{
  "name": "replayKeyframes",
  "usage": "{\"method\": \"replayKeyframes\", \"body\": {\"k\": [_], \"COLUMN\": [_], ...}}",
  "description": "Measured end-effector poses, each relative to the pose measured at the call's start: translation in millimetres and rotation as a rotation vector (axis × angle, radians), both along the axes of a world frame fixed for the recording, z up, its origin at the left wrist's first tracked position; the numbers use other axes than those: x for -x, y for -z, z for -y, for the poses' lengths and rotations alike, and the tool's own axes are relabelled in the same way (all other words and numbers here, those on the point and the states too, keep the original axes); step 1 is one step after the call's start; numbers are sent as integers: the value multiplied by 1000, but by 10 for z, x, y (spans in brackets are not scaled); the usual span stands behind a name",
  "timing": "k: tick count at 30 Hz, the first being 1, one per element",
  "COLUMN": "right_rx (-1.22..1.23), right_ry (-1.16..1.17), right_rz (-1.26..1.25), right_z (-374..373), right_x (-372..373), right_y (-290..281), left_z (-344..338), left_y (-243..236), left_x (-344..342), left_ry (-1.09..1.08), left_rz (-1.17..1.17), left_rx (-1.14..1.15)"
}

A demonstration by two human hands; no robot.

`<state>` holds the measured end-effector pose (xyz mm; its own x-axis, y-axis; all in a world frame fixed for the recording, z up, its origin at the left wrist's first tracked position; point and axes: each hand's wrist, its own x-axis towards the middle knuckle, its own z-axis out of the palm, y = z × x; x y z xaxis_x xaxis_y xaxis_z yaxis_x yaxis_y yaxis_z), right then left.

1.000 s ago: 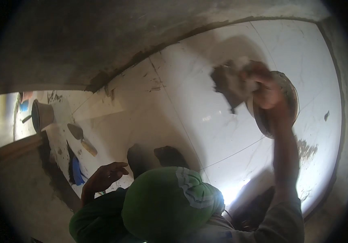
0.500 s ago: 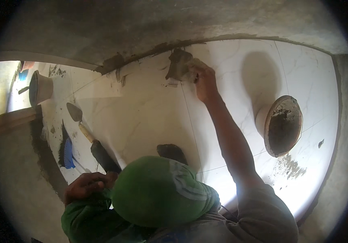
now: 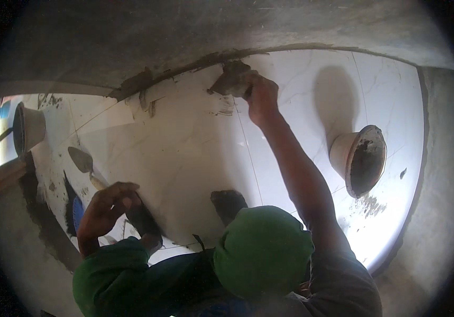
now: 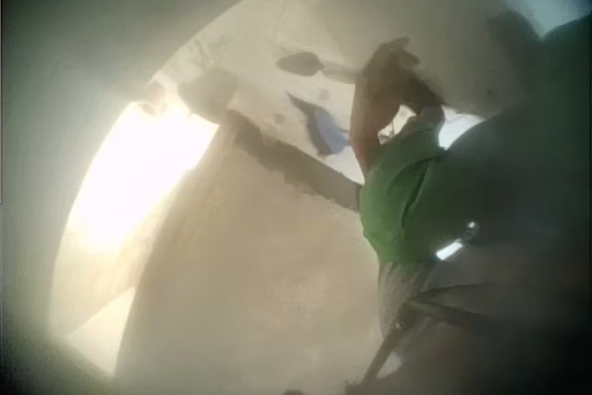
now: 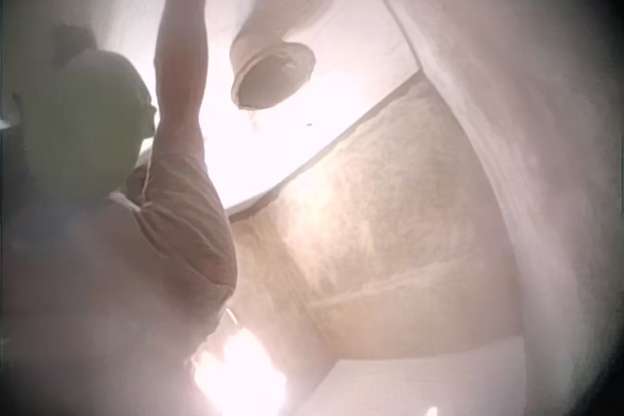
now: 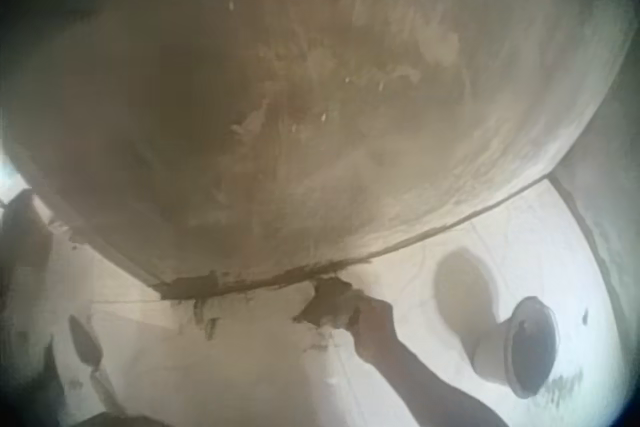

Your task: The person applies mortar to the joints between floor tiles and the wall using a metal spreader. They take material from a bucket and smooth it into the crevices along the base of the wall.

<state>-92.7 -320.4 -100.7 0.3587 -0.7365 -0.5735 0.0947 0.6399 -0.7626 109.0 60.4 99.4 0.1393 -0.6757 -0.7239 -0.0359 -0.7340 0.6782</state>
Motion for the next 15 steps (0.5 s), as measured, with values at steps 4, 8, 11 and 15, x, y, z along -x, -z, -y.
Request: {"method": "replayKeyframes", "body": {"k": [4,8,11,15], "right_rx": [493,600,256,579], "right_ry": [-273,-379,-85,-201], "right_rz": [-146,-381,-338,-453], "right_z": [-23,-100,-70,524], "right_x": [-253,-676,-960,-727], "right_y": [273,-18,-296,353], "left_z": [75,-129,-250,-167], "left_y": [132,281,341,422], "left_x": [-243,-443,-581,-761], "left_ry": [-27,-24,-25,34], "left_rz": [62,16,0,-27], "left_rx": [-11,50,99,200]}}
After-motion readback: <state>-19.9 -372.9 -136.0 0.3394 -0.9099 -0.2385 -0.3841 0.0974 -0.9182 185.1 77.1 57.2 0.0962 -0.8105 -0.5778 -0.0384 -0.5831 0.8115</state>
